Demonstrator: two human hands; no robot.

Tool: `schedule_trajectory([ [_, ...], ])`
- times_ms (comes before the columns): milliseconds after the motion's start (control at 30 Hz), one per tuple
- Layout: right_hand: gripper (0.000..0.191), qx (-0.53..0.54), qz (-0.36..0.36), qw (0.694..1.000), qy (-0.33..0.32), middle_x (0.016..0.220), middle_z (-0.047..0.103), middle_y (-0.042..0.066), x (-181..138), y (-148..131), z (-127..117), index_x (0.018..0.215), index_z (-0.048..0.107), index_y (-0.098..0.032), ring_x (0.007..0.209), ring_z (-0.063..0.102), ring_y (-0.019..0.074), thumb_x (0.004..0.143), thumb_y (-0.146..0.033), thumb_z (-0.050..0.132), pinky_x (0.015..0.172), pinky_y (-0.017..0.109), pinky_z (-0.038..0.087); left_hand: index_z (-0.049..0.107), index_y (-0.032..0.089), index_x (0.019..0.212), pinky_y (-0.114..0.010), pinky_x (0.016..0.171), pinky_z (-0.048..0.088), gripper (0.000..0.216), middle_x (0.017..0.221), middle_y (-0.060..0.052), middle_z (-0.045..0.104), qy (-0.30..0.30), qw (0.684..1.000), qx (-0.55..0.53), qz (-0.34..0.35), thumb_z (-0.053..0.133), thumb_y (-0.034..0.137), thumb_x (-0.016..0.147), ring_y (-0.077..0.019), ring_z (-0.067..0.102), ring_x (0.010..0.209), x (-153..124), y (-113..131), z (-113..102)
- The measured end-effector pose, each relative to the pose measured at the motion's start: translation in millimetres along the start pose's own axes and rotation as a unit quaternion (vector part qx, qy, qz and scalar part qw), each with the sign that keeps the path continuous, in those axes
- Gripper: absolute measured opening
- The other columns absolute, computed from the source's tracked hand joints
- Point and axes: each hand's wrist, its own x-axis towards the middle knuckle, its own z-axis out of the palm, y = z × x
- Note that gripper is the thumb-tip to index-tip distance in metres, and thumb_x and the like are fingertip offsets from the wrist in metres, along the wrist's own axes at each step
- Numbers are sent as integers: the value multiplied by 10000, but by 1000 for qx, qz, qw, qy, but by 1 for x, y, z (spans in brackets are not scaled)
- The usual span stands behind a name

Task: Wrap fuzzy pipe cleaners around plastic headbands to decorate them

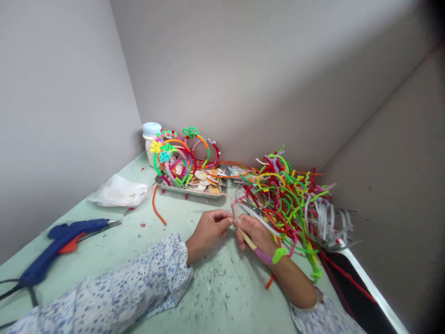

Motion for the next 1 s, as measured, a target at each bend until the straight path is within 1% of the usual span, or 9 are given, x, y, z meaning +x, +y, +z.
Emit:
schedule_trajectory([
  [167, 323, 3, 7, 1000, -8, 472, 554, -53, 0, -1, 1, 744, 483, -181, 337, 481, 80, 787, -489, 571, 352, 176, 335, 635, 114, 736, -202, 478, 347, 169, 532, 30, 519, 10, 1000, 14, 17, 615, 279, 708, -75, 424, 464, -2, 1, 1],
  [333, 329, 5, 15, 1000, -14, 476, 559, -47, 1, -2, 2, 731, 488, -177, 331, 481, 77, 779, -491, 576, 338, 170, 314, 627, 121, 726, -201, 471, 349, 152, 532, 34, 523, 18, 1000, 5, 11, 615, 269, 699, -73, 422, 452, -3, 3, 1],
  [533, 321, 5, 22, 1000, -22, 469, 554, -47, 0, -3, 2, 768, 506, -172, 334, 481, 82, 768, -480, 594, 329, 171, 306, 613, 119, 706, -199, 477, 343, 111, 525, 36, 506, -15, 1000, -11, 19, 606, 230, 703, -75, 431, 465, -6, 8, 1],
  [633, 312, 8, 16, 999, -28, 469, 560, -42, 0, -2, 0, 776, 515, -170, 330, 481, 82, 783, -476, 577, 328, 174, 305, 611, 116, 707, -202, 481, 342, 136, 546, 32, 512, -24, 999, -15, 19, 621, 252, 704, -74, 427, 472, -7, 10, 1],
  [833, 302, 22, 30, 999, -29, 474, 557, -41, 1, -2, 0, 788, 533, -177, 341, 486, 85, 785, -476, 573, 354, 183, 332, 604, 115, 695, -206, 471, 315, 199, 503, 39, 489, -26, 999, -21, 16, 633, 311, 717, -75, 414, 454, -6, 10, 2],
  [1000, 258, 53, 32, 998, -32, 526, 554, -38, -3, -5, 4, 833, 537, -180, 383, 481, 78, 805, -433, 578, 381, 178, 364, 603, 122, 674, -206, 469, 313, 230, 490, 35, 491, -7, 1000, -13, 25, 618, 343, 737, -76, 412, 447, -6, 7, 2],
])
